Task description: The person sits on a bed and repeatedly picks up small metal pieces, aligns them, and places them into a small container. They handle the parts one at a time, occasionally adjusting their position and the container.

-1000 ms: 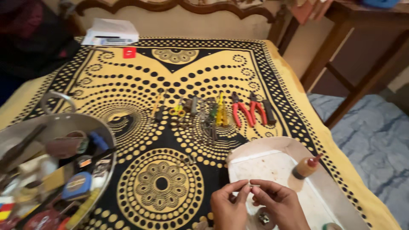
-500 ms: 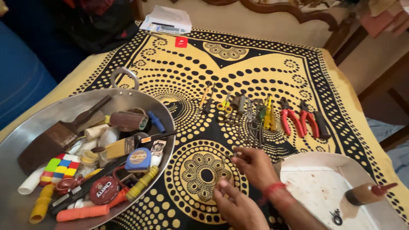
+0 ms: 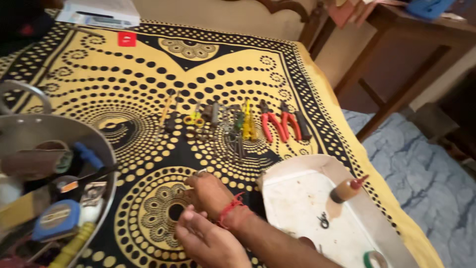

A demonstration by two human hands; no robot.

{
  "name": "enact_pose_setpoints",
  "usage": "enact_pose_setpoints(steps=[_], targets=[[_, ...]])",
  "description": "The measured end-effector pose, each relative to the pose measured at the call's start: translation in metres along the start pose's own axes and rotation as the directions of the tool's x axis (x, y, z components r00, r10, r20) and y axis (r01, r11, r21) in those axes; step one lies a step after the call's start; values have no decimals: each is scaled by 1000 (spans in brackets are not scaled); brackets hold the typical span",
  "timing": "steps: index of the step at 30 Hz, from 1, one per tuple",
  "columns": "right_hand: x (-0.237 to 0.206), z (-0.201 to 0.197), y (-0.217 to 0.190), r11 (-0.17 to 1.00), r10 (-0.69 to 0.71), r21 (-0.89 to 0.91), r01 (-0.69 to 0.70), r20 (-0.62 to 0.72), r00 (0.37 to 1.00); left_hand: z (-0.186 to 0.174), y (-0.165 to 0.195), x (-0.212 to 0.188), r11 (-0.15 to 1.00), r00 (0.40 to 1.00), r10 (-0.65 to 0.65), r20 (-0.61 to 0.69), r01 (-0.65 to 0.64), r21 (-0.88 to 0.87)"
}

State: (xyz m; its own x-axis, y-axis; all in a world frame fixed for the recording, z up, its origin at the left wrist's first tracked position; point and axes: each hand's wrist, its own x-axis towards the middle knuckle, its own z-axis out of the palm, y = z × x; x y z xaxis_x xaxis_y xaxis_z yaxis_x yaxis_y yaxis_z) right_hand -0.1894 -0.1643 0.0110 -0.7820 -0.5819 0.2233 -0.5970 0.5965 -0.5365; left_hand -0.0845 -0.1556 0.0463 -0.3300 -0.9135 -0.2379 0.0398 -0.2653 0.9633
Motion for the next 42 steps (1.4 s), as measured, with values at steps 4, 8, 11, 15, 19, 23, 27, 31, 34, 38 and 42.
enact_pose_setpoints(steps=[4,8,11,15,19,23,27,31,34,38,42], targets=[[-67,-74,22,991,-35,122,58,-184,982,5,1,-14,979,971,143,189,-111,-170],[-170,-178,64,905,421,97,-414,-62,905,8,8,-46,999,846,33,532,-16,-36],[-236,-231,91,769,637,9,-639,-86,766,10,10,-77,984,637,-24,771,-121,131],[-290,-243,120,568,822,82,-819,-107,559,0,-9,-111,907,321,-205,925,-294,303],[-309,-224,135,532,846,19,-846,24,533,-5,-43,-119,874,250,-156,956,-416,251],[-298,-208,135,717,691,-33,-696,167,703,1,-58,-111,842,328,-149,933,-453,294],[-290,-196,120,754,646,-101,-649,292,705,1,-55,-106,810,351,-233,907,-446,380],[-287,-180,100,737,659,-135,-662,361,660,-1,-47,-109,793,358,-283,890,-435,427],[-286,-170,94,740,653,-139,-658,382,654,-2,-41,-108,812,342,-245,907,-438,384],[-288,-166,100,740,644,-111,-663,401,652,-3,-35,-106,807,345,-269,899,-429,405],[-294,-173,112,653,691,3,-757,405,598,-5,-37,-104,798,334,-301,893,-424,428]])
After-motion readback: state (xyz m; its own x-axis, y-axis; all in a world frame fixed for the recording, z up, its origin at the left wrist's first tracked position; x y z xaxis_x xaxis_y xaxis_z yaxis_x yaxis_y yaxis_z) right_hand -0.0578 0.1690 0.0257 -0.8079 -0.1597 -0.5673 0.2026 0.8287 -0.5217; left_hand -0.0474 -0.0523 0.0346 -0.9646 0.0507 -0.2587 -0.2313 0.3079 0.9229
